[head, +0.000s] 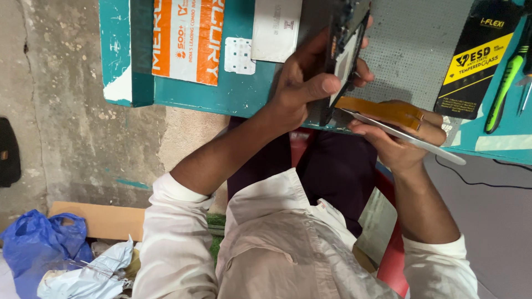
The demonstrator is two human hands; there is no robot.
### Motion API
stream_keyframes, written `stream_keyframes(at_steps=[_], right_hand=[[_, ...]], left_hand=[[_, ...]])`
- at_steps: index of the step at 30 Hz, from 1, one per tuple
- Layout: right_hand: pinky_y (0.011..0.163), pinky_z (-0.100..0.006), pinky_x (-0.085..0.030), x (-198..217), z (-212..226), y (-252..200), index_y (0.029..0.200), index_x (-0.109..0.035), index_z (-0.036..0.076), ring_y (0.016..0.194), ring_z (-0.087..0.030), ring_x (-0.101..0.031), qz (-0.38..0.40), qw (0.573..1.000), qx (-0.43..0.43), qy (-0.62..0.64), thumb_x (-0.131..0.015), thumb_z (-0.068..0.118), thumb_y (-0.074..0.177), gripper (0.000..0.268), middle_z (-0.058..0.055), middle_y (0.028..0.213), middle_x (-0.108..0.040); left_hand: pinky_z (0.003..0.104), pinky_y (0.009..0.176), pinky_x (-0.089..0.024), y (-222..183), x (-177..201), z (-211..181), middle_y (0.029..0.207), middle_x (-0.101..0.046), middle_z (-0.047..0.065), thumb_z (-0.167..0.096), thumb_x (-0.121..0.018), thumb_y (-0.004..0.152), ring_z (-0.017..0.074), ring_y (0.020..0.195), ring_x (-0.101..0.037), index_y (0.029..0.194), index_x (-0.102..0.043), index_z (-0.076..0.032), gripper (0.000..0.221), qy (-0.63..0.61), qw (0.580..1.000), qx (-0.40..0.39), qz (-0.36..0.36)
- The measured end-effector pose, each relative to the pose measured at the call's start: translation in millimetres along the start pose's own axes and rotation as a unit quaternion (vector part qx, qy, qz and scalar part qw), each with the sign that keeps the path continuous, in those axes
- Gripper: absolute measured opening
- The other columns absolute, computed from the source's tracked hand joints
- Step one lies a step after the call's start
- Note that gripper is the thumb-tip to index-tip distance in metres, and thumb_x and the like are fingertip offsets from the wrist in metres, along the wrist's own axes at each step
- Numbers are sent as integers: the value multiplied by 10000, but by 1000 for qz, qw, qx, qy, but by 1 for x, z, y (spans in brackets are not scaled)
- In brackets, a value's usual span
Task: The person uses a metal prying tool to separate the screen from the smartphone frame, then applies liquid from a bottle into the seam and continues prying to fully detach the display. The device is held and rotated as needed while working at a bench.
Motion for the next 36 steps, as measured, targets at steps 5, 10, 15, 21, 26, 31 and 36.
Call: stream_keyframes(at_steps=[5, 10, 15, 21, 26, 31, 36], right_hand=[[710, -240, -624, 1, -9, -1, 1119, -727, -36, 820, -188, -775, -2, 999, -7, 39, -856, 186, 963, 300, -126, 938, -765], [684, -241, -616, 2, -16, -5, 1089, -732, -43, 785, -202, -777, -16, 998, -27, 55, -865, 177, 983, 279, -123, 889, -767], [672, -237, -603, 4, -15, -4, 1009, -737, -37, 759, -186, -774, -18, 996, -47, 68, -838, 234, 1013, 289, -97, 861, -763], [600, -300, -585, 16, -31, -6, 942, -738, -74, 737, -252, -741, -79, 996, -27, -9, -769, 233, 1000, 314, -195, 831, -743], [678, -363, -653, 9, -27, -7, 1022, -641, -82, 796, -292, -763, -65, 991, -10, 120, -707, 235, 956, 330, -270, 939, -717], [731, -461, -699, 7, -18, -4, 1031, -516, -106, 776, -308, -764, -74, 958, -127, 246, -642, -40, 1021, 142, -285, 923, -700], [781, -499, -667, 11, -3, 1, 1119, -435, -96, 850, -368, -751, -36, 973, -126, 192, -588, -161, 1016, 196, -272, 926, -666]], left_hand=[[400, 1099, -552, -2, 3, 3, 1358, -619, 63, -351, -857, 977, 206, 1126, -673, 1560, -405, -51, 797, 18, 1000, -8, -11], [404, 1078, -561, -2, 5, 3, 1415, -577, 45, -329, -851, 975, 209, 1162, -702, 1551, -390, -60, 786, 9, 1000, -15, -14], [414, 1032, -565, 0, 6, 5, 1321, -646, 147, -474, -674, 1061, 261, 1114, -696, 1512, -436, -14, 687, -47, 999, -2, -11], [467, 984, -605, 2, 9, 12, 1344, -604, 168, -648, -331, 1086, 326, 1110, -711, 1465, -462, 42, 799, -144, 989, 38, -21], [482, 900, -611, -2, 16, 33, 1168, -674, 332, -676, -229, 1056, 386, 1037, -728, 1349, -552, 110, 899, -277, 953, 116, -31], [464, 928, -625, -4, 20, 36, 1195, -672, 342, -714, -239, 1063, 389, 1053, -730, 1332, -573, 49, 876, -301, 949, 97, -10], [447, 905, -581, -7, 17, 35, 1175, -651, 325, -689, -224, 1103, 370, 1052, -714, 1316, -568, 82, 870, -289, 952, 96, -17]])
Point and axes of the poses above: each hand's wrist, its own y-axis towards the middle knuckle, its own x-axis out of the back of the hand, z = x × y, the point moved 9 cm from there along y, towards the middle knuckle
